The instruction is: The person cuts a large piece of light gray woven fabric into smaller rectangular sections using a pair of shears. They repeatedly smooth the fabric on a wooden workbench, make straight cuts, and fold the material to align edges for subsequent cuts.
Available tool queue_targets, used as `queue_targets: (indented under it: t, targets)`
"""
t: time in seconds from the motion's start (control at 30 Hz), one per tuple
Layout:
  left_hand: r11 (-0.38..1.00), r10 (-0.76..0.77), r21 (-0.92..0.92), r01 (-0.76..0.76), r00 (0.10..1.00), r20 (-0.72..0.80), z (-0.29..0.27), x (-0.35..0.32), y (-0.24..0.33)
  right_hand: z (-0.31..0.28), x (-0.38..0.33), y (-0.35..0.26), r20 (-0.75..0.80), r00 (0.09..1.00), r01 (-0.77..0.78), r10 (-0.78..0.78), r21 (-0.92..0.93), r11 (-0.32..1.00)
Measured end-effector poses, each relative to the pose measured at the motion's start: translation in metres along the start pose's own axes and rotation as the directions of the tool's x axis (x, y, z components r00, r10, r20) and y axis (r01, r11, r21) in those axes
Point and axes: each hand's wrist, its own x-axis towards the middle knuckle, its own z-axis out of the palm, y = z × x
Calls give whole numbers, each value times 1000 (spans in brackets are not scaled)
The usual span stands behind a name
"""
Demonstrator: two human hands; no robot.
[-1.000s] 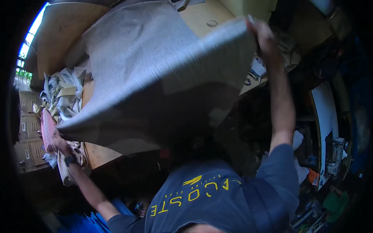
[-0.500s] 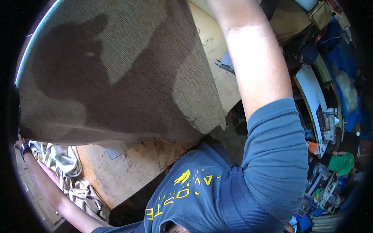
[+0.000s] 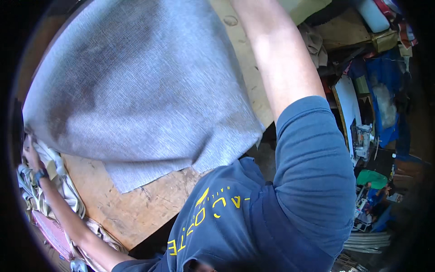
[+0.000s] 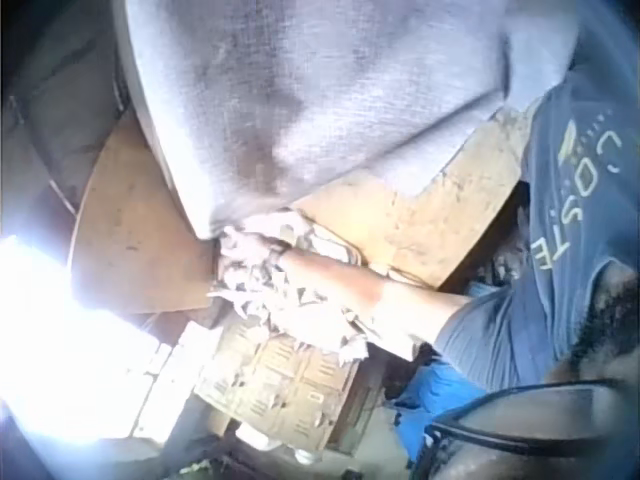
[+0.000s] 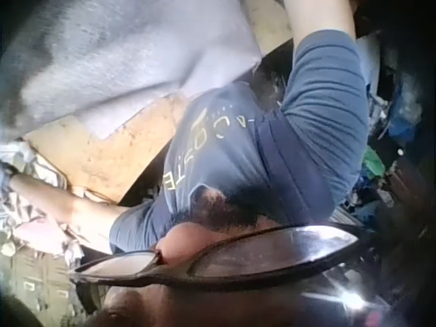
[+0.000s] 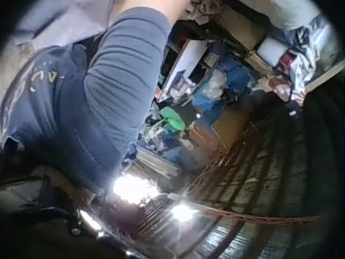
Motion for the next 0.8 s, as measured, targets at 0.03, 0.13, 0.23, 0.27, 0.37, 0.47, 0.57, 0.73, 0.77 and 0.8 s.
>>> queue_targets:
  t: [0.03,0.13,0.23,0.27,0.37,0.47,0.57,0.73,0.77,0.8]
  targets:
    - [976,109,192,-103,994,-24,6,-40,-17,-3,-15,9,45,999,3,-2,-25,1000]
    - [997,-68,38,61,967,244,40,-225,-28,-65,-116,91,336,935,157,-113,-106,982]
    - [944,-255,259,202,948,190,1,-405,-76,-114,-274,110,694,701,-335,161,122,934]
    - [871,-435,348,345,872,224,15,-441,-76,-139,-336,132,689,634,-454,351,-35,890]
    - [773,-465,549,317,873,150,63,-507,-56,-218,-505,210,659,461,-759,594,-53,649]
    - [778,-389,556,292,919,62,82,-511,-20,-237,-583,199,468,602,-620,647,-237,748]
    - [869,-326,389,306,945,-15,84,-508,3,-236,-596,157,336,599,-584,727,-438,684]
    - [881,-439,227,414,895,72,87,-511,-17,-240,-667,220,451,354,-778,819,-344,526]
    - [884,-457,166,437,883,111,99,-513,-35,-242,-703,265,372,421,-851,827,-154,502]
    - [863,-473,214,458,881,22,60,-514,-56,-231,-696,254,424,427,-861,798,-78,503]
